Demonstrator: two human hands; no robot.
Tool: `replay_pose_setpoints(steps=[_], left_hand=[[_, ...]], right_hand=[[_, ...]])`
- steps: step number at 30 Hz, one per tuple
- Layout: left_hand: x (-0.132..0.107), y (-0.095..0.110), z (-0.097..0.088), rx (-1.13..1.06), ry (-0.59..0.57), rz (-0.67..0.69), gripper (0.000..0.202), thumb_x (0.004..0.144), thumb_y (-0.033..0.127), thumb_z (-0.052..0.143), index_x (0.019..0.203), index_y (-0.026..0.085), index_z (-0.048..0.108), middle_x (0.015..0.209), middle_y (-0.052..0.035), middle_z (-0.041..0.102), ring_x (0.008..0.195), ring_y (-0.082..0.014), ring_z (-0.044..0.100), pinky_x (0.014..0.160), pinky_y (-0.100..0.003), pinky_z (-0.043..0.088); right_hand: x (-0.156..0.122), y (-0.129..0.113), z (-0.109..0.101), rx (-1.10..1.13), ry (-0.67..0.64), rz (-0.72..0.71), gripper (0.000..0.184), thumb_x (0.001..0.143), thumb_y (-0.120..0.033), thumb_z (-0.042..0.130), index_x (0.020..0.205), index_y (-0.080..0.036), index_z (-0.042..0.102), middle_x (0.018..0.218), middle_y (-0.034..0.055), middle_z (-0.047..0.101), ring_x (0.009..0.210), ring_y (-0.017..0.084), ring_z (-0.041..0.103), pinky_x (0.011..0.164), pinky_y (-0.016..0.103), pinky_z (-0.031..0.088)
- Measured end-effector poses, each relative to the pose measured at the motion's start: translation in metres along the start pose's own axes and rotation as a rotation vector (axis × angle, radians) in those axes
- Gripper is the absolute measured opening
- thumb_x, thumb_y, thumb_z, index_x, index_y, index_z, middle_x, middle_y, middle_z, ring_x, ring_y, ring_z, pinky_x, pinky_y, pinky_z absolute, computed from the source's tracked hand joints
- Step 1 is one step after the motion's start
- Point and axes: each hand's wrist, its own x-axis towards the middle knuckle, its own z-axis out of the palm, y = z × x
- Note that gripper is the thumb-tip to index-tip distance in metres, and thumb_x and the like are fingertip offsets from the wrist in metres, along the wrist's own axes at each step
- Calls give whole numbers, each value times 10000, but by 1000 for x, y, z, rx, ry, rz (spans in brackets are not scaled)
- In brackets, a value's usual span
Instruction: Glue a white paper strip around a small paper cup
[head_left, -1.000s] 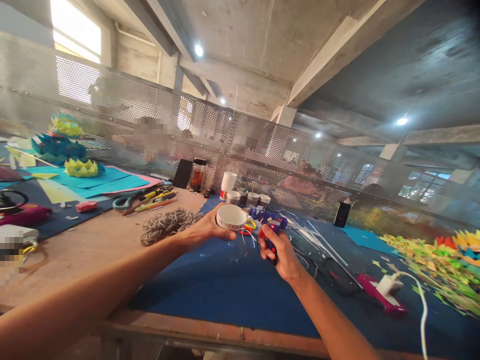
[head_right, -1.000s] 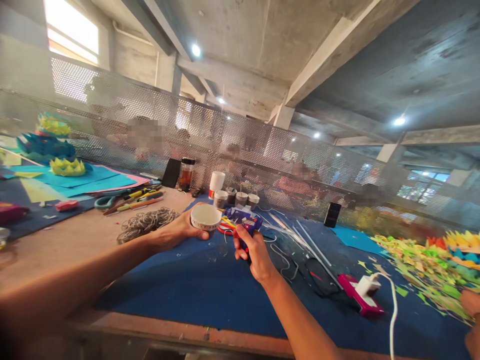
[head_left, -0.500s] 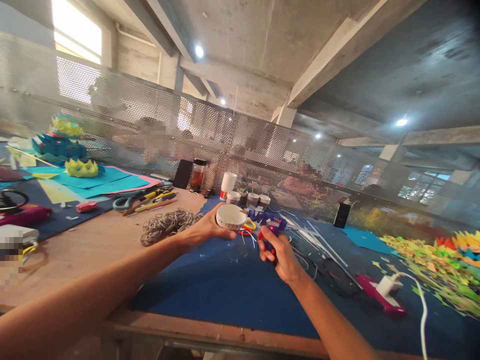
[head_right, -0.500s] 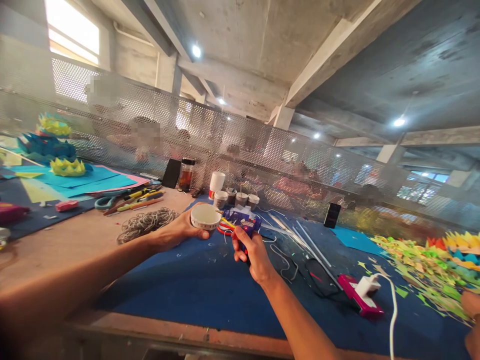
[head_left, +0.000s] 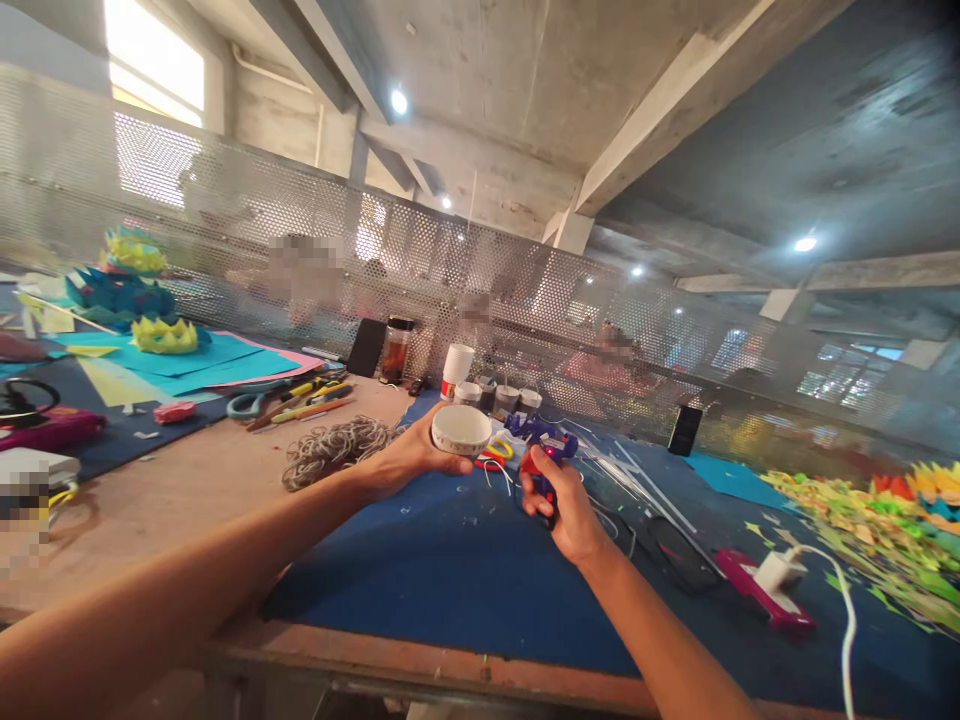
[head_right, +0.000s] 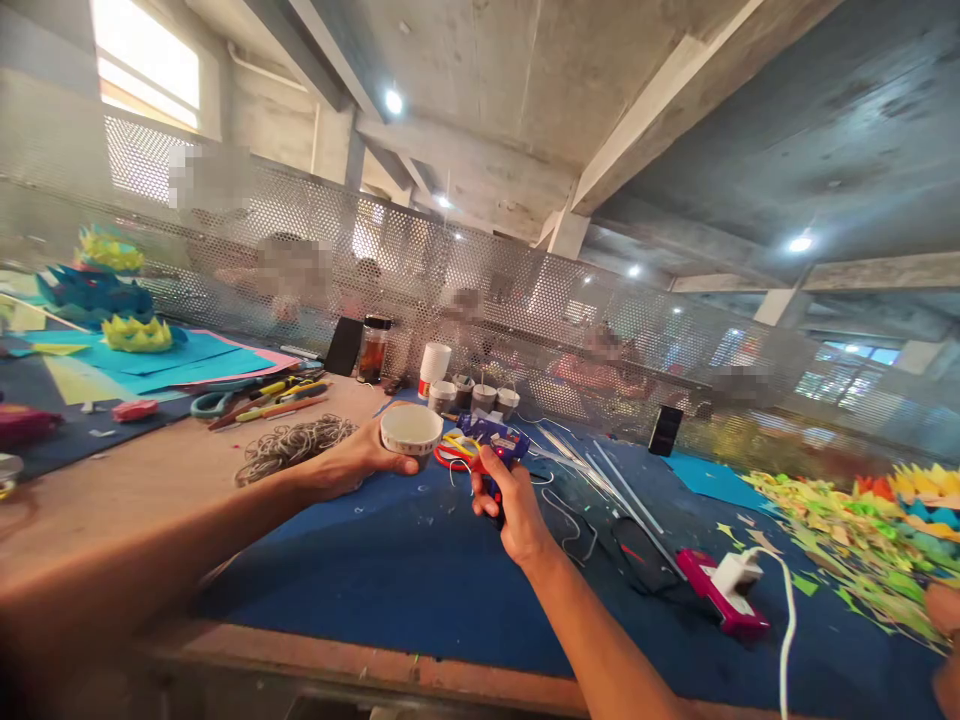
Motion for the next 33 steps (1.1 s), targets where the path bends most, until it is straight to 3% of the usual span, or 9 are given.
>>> replay_pose_setpoints(steps=[16, 26, 33], left_hand=[[0, 2, 2, -24, 7, -12, 754, 602, 269, 939, 1254, 176, 572, 1162, -79, 678, 1063, -234, 606, 932, -353, 449], [0, 1, 1, -22, -18, -7, 736, 630, 255, 930, 1269, 185, 572, 1225, -89, 676, 1127, -252, 613, 990, -372, 448], [0, -1, 0, -24, -1, -2, 727, 628, 261, 931, 1250, 182, 564, 1187, -81, 671, 1085, -240, 606, 938, -350, 457]], right_hand=[[0, 5, 0, 51, -40, 4, 380, 876, -535, 729, 818, -160, 705, 622, -32, 585, 391, 18, 296, 451, 197, 396], [-3, 6, 3, 2, -47, -8, 388, 903, -541, 695, 852, -157, 701, 637, -31, 579, 396, 15, 298, 454, 196, 391], [-1, 7, 4, 56, -40, 3, 376, 891, -535, 712, 833, -164, 697, 638, -31, 579, 395, 14, 295, 455, 196, 392]])
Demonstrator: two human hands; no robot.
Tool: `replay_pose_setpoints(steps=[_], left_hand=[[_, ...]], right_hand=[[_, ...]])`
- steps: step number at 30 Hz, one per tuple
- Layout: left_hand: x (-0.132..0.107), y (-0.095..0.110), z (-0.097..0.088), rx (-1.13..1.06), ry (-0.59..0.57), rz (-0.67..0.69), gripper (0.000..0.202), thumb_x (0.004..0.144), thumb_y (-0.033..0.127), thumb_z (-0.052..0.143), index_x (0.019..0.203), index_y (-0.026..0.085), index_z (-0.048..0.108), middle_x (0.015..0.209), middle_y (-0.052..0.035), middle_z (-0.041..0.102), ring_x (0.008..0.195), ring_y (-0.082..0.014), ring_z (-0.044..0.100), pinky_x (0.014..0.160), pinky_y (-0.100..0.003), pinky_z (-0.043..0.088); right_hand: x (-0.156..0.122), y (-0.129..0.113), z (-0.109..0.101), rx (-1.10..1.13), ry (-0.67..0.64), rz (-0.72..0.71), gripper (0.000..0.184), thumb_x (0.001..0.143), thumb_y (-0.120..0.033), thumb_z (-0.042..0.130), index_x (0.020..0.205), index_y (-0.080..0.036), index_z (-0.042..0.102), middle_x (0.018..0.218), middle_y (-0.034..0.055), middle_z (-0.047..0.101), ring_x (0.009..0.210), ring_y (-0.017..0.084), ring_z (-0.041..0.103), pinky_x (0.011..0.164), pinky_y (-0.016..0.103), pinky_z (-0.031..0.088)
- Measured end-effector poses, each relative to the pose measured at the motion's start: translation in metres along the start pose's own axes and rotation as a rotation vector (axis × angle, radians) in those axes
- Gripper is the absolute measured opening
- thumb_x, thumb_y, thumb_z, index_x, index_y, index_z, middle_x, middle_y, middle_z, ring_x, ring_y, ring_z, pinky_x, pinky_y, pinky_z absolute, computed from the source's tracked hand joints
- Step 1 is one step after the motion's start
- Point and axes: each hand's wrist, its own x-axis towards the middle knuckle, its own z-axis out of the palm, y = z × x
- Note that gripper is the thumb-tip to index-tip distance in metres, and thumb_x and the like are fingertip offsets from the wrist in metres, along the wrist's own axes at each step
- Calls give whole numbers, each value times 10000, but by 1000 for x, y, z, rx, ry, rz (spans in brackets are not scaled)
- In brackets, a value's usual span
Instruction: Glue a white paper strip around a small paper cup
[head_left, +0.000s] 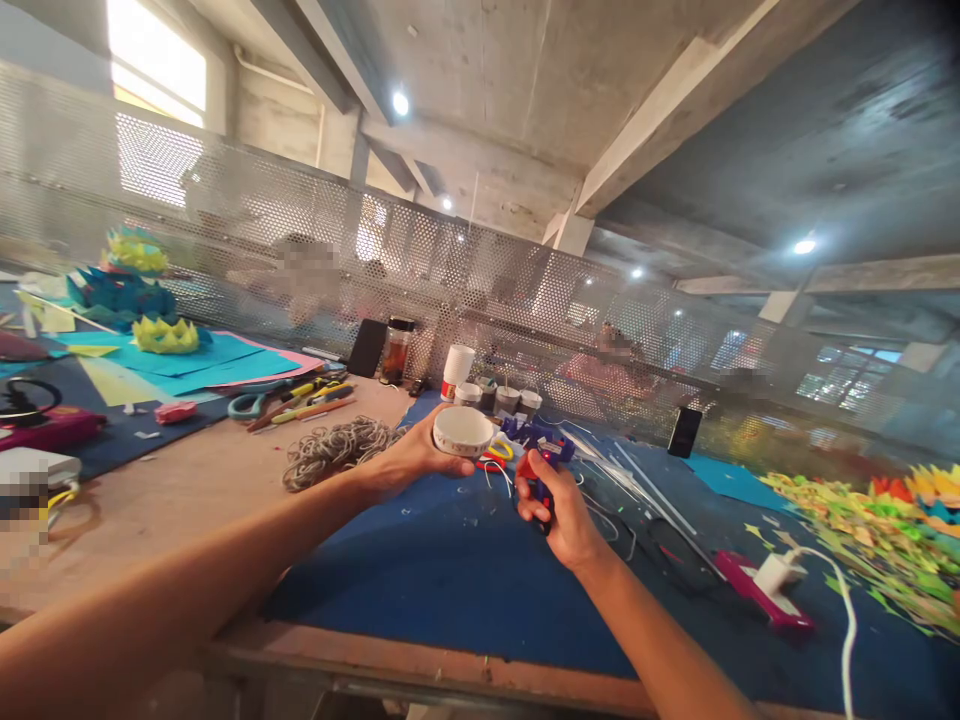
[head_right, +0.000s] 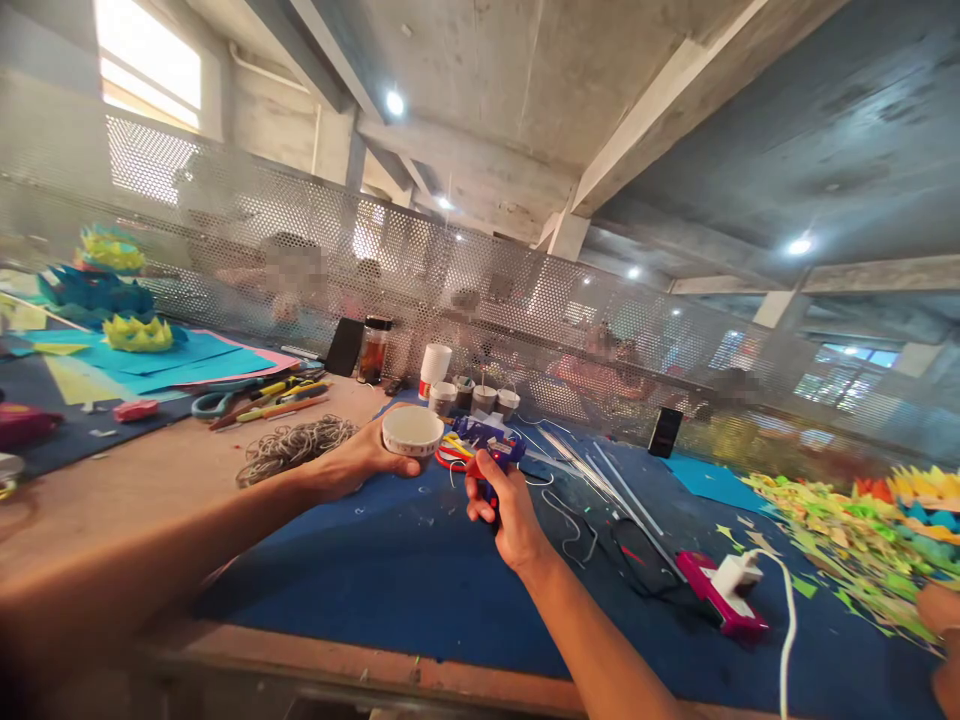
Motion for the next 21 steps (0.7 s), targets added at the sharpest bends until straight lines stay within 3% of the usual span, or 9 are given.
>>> replay_pose_setpoints(steps=[21], left_hand=[[0, 5, 3, 36, 27, -22, 754, 582, 259, 949, 1218, 166, 555, 1165, -98, 696, 1083, -259, 631, 949, -370, 460]], right_hand=[[-2, -7, -2, -214, -5, -48, 397, 888, -555, 701, 805, -167, 698, 625, -29, 575, 403, 38, 329, 441, 220, 417]])
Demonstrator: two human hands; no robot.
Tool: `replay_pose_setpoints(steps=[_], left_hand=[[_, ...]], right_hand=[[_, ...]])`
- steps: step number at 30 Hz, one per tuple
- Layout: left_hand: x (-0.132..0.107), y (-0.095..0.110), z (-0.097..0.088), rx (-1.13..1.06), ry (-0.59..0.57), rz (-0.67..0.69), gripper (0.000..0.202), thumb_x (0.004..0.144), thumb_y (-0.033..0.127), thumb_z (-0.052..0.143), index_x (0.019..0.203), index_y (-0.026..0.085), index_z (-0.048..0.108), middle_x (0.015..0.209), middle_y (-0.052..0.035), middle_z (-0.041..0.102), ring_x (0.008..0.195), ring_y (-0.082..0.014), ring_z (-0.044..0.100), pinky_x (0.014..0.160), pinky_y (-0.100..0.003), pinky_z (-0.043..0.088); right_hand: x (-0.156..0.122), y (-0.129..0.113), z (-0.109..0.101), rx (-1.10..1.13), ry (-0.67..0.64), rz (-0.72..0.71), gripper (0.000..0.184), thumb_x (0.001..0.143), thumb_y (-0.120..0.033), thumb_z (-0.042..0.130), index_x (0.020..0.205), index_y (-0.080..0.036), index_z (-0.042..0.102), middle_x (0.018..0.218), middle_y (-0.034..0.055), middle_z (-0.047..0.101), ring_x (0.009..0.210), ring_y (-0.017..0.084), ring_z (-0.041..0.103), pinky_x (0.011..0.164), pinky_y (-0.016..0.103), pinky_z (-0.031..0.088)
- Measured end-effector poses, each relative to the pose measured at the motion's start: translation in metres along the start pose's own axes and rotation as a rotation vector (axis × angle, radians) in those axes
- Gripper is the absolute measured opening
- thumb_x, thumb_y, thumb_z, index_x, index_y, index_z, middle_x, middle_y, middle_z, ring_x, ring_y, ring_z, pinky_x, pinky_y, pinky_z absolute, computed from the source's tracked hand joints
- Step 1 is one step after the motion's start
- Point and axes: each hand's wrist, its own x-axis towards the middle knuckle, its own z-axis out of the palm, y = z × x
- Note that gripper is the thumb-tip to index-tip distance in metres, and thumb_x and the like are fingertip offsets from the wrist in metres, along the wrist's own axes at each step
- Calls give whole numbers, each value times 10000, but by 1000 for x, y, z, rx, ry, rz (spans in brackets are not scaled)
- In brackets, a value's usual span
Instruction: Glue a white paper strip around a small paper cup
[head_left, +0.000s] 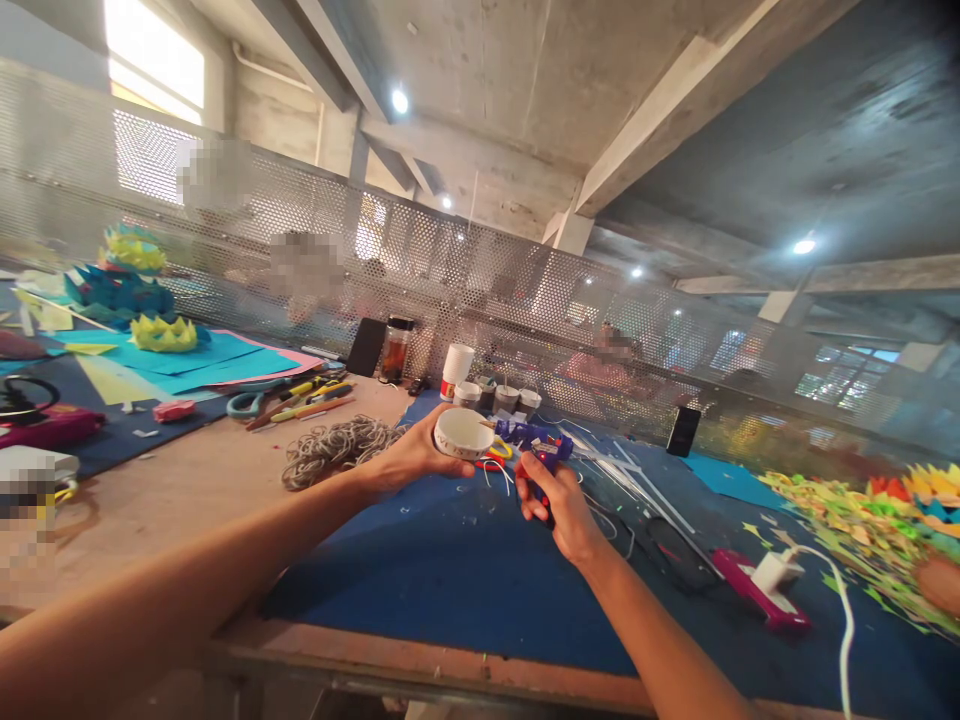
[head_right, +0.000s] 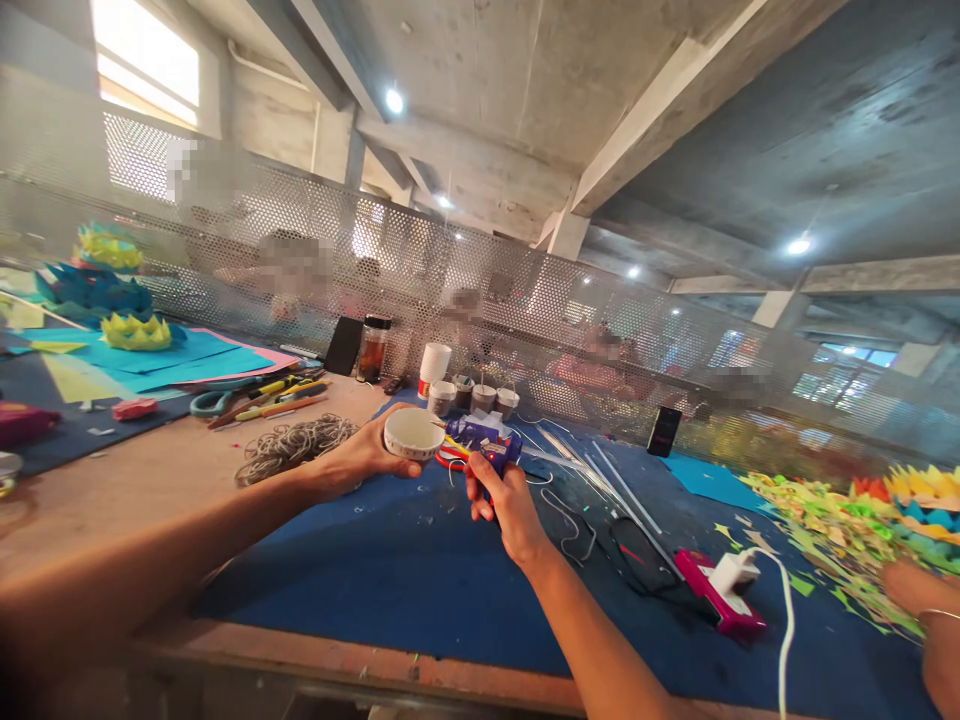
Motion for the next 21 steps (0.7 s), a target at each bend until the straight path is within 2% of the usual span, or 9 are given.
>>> replay_pose_setpoints(steps=[21], left_hand=[[-1, 2, 1, 28, 15, -11, 747, 579, 274, 950, 1200, 168, 550, 1091, -79, 704, 1056, -253, 631, 942, -371, 456]], right_hand=[[-1, 0, -1, -70, -15, -36, 379, 914, -544, 675, 810, -181, 696, 635, -25, 571, 410, 47, 354, 445, 227, 428]])
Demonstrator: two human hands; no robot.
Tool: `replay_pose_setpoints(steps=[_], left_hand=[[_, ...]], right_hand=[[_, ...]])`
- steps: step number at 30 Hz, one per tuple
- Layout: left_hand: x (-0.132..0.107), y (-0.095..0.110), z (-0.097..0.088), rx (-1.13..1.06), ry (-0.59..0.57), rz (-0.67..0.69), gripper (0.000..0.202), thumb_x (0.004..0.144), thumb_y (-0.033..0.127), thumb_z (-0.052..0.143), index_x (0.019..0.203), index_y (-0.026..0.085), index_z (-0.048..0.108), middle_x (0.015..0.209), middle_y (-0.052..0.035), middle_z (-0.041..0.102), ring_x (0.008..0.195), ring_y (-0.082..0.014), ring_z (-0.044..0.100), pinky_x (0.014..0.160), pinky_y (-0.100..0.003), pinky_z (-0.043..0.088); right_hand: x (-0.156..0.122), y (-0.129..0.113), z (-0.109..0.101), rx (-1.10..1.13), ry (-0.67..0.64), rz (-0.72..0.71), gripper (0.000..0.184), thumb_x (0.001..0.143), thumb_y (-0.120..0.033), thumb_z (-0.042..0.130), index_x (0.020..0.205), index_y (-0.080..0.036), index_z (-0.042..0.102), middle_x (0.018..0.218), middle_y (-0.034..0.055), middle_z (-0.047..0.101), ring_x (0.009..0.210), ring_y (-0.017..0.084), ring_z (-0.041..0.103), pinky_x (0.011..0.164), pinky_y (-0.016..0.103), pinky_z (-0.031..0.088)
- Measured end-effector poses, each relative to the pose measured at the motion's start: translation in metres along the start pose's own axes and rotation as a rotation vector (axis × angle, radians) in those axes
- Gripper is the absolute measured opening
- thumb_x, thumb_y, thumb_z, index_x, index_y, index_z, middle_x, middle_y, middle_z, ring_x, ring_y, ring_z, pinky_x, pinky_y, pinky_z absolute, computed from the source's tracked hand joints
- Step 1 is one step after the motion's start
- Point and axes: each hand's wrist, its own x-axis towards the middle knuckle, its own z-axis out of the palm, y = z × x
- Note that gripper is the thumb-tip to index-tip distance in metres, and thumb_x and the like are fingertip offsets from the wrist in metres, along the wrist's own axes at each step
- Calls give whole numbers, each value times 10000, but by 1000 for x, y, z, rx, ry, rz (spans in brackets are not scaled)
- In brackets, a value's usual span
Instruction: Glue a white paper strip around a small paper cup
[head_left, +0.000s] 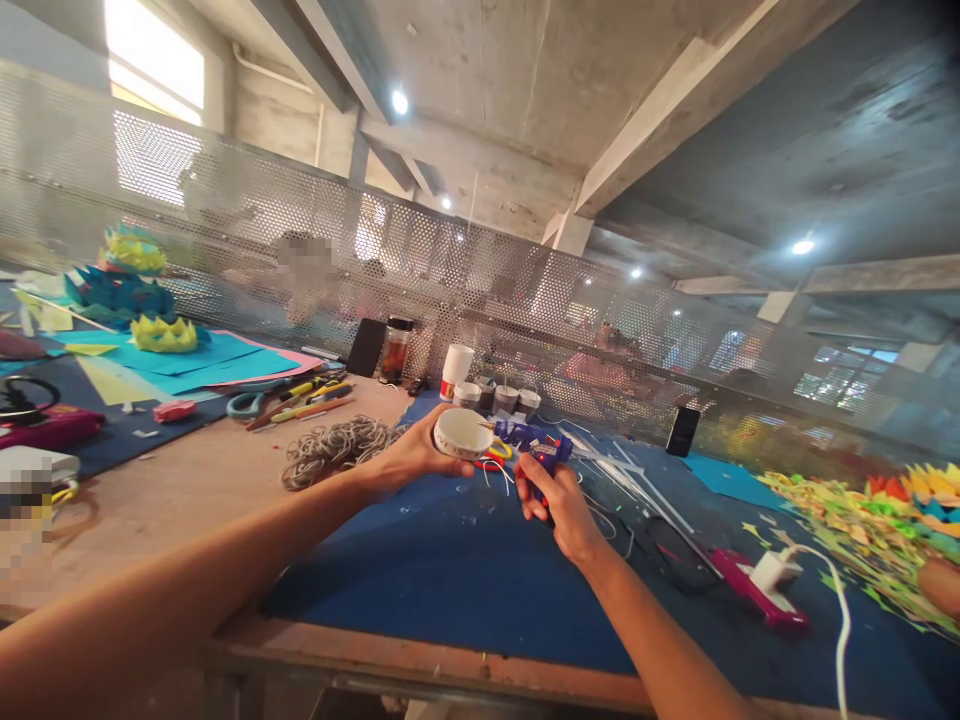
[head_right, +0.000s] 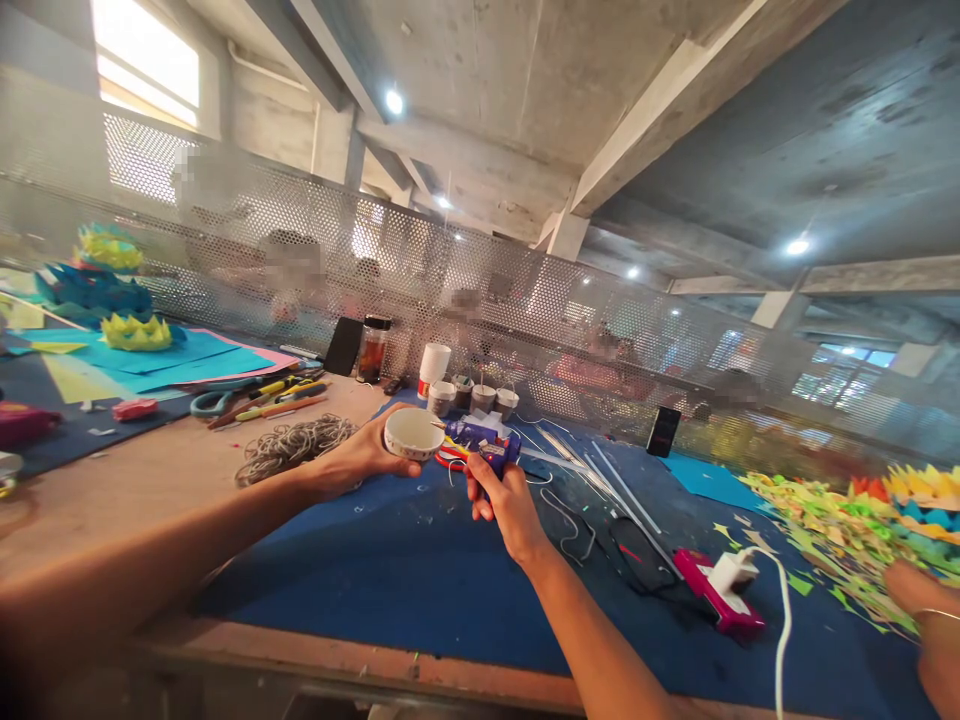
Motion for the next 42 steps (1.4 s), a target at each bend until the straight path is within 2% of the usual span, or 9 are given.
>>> replay_pose_setpoints(steps=[5, 12, 18, 26, 30, 35, 39, 42], left_hand=[[0, -1, -1, 3, -7, 5, 728, 577, 285, 951, 1178, 184, 552, 1079, -70, 705, 1027, -250, 631, 910, -358, 460], [-2, 1, -1, -8, -11, 16, 726, 609, 254, 935, 1221, 178, 552, 1134, -80, 695, 1033, -234, 635, 936, -352, 459], [-1, 5, 0, 5, 6, 20, 721, 598, 252, 937, 1215, 169, 573, 1162, -99, 698, 1068, -261, 636, 952, -372, 459], [1, -6, -5, 13, 1, 53, 750, 635, 298, 928, 1274, 180, 554, 1191, -99, 700, 1076, -261, 641, 944, -371, 473], [2, -9, -7, -13, -5, 42, 764, 646, 301, 923, 1306, 181, 558, 1227, -106, 689, 1101, -265, 630, 955, -367, 472], [2, -10, -9, -13, -44, -10, 685, 669, 342, 907, 1270, 169, 626, 1247, -111, 688, 1107, -272, 631, 982, -376, 458], [1, -8, -8, -24, -60, -11, 636, 676, 364, 898, 1223, 160, 647, 1162, -95, 703, 1046, -256, 623, 917, -344, 466], [1, -7, -4, -48, -82, -12, 591, 684, 385, 888, 1171, 149, 650, 990, -58, 689, 863, -196, 593, 737, -278, 448]], right_hand=[[0, 1, 0, -1, 7, -1, 390, 902, -558, 682, 805, -181, 698, 629, -25, 570, 409, 48, 353, 436, 224, 419], [0, -1, 0, -16, -4, 8, 403, 898, -568, 680, 818, -174, 694, 633, -27, 571, 407, 47, 351, 442, 225, 427], [-1, -1, 0, -16, -1, 16, 396, 888, -565, 692, 806, -178, 701, 629, -27, 571, 410, 49, 361, 450, 225, 436], [-3, -3, 4, 16, -30, -3, 372, 909, -531, 681, 813, -173, 707, 633, -27, 580, 395, 39, 338, 444, 220, 429], [0, -3, 2, 105, 36, -19, 362, 904, -526, 690, 822, -174, 705, 645, -27, 588, 398, 31, 340, 450, 211, 424], [5, -4, -3, 144, 144, -24, 383, 862, -550, 726, 796, -174, 700, 635, -29, 587, 389, 27, 341, 445, 210, 419], [5, -3, -2, 134, 147, -22, 374, 854, -539, 740, 792, -173, 692, 623, -33, 585, 384, 27, 346, 441, 206, 420], [5, -1, -1, 127, 134, -17, 370, 857, -532, 740, 796, -171, 688, 624, -36, 585, 387, 29, 351, 440, 203, 426]])
